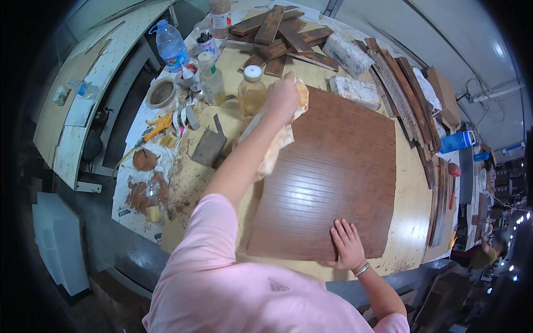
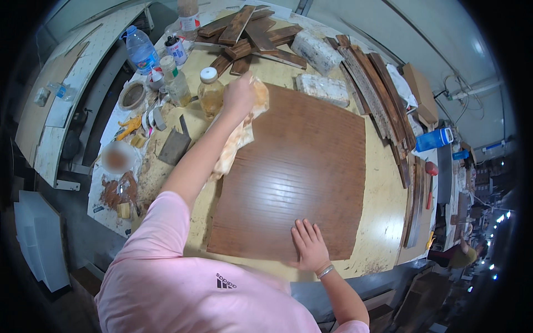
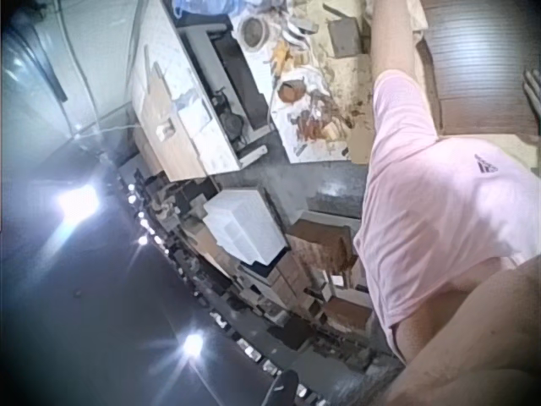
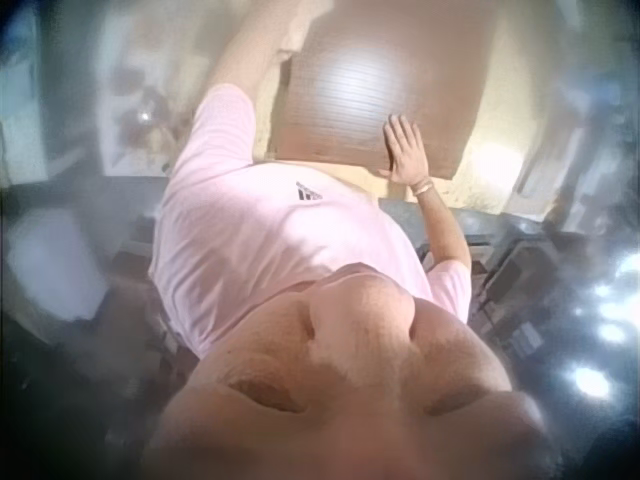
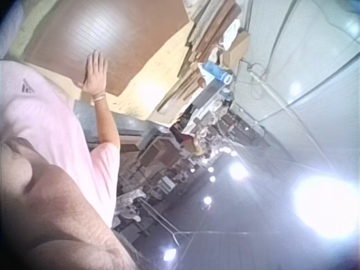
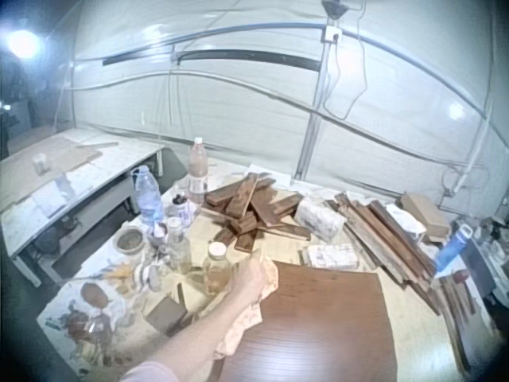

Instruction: The person applies a liquid from a bottle onto a cloth and uses it to wipe and polish wood panels on a workbench.

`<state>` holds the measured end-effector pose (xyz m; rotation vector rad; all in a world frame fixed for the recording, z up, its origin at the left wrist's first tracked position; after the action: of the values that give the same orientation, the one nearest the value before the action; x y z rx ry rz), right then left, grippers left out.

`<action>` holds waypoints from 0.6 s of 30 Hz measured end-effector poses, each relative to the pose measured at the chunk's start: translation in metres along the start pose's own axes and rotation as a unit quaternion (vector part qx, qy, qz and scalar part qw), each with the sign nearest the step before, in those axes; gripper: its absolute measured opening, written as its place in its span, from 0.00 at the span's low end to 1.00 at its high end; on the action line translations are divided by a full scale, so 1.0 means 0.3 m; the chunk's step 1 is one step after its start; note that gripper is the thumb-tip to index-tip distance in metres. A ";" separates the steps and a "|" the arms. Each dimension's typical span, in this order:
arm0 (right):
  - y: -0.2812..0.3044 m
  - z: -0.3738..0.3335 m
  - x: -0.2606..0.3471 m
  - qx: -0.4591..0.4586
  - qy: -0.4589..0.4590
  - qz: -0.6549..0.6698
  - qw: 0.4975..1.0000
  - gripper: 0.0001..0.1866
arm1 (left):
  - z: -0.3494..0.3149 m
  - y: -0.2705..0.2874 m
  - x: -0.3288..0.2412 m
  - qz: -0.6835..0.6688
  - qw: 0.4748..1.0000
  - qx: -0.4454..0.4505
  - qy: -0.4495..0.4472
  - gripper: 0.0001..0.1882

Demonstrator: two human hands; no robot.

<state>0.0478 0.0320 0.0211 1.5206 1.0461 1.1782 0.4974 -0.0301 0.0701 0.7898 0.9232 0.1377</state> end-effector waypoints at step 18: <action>-0.008 0.000 -0.003 0.013 0.005 -0.008 1.000 0.58 | -0.573 0.191 0.138 0.027 0.944 0.315 0.095 0.22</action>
<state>0.0473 0.0318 0.0188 1.5249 1.0817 1.1670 0.4051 0.1233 0.0207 1.4156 1.1468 -0.0415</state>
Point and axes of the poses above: each hand's wrist, its own z-axis towards the middle knuckle, its own y-axis out of the back of the hand, x = y × z, the point moved 4 cm from there along z, towards the middle knuckle, and after that the axes turned 2 degrees about -x, right-handed, at the moved point
